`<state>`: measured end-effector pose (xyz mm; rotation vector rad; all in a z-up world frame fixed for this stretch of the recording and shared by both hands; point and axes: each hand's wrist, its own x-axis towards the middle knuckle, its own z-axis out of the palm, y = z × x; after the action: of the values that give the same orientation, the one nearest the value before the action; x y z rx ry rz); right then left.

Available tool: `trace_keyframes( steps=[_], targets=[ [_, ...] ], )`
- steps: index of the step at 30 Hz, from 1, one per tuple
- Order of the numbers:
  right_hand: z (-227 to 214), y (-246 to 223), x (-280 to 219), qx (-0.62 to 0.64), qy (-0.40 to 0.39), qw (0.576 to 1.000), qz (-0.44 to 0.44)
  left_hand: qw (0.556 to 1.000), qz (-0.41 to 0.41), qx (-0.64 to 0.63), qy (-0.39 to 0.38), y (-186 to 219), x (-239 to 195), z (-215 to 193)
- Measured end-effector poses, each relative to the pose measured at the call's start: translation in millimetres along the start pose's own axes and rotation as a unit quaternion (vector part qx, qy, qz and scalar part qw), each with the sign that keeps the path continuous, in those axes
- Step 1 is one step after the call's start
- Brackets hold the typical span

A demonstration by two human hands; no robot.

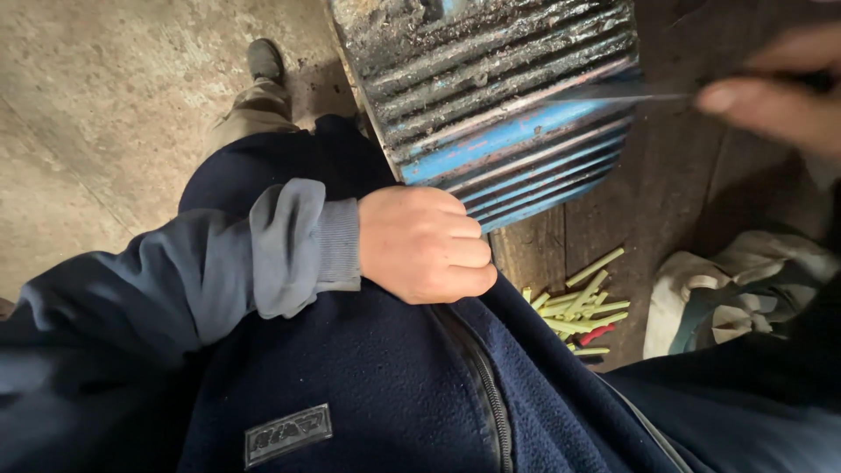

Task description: Scraping debris and dirt from the cooling fins of an electric motor housing using a knife.

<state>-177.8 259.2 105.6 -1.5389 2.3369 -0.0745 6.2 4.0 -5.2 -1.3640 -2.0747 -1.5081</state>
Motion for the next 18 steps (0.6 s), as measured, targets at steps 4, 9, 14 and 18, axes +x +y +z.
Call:
trace_keyframes(
  steps=[4, 9, 14, 18],
  targets=[
    [-3.6, -1.4, -3.3, -0.011, -0.035, 0.999, 0.015, 1.000, -0.001, 0.010, -0.001, 1.2, 0.5, -0.2],
    [-10.9, -1.0, 8.2, -0.028, -0.080, 0.996, 0.020, 1.000, 0.000, 0.001, -0.005, 0.7, -1.0, -4.6],
    [-2.0, 8.5, -9.4, 0.055, -0.087, 0.990, 0.096, 1.000, -0.004, 0.004, 0.001, 1.6, -1.7, 0.0],
    [-28.0, -6.1, 14.5, 0.045, -0.063, 0.992, 0.095, 1.000, 0.000, 0.008, 0.002, 4.2, -3.5, 0.6]
  ],
)
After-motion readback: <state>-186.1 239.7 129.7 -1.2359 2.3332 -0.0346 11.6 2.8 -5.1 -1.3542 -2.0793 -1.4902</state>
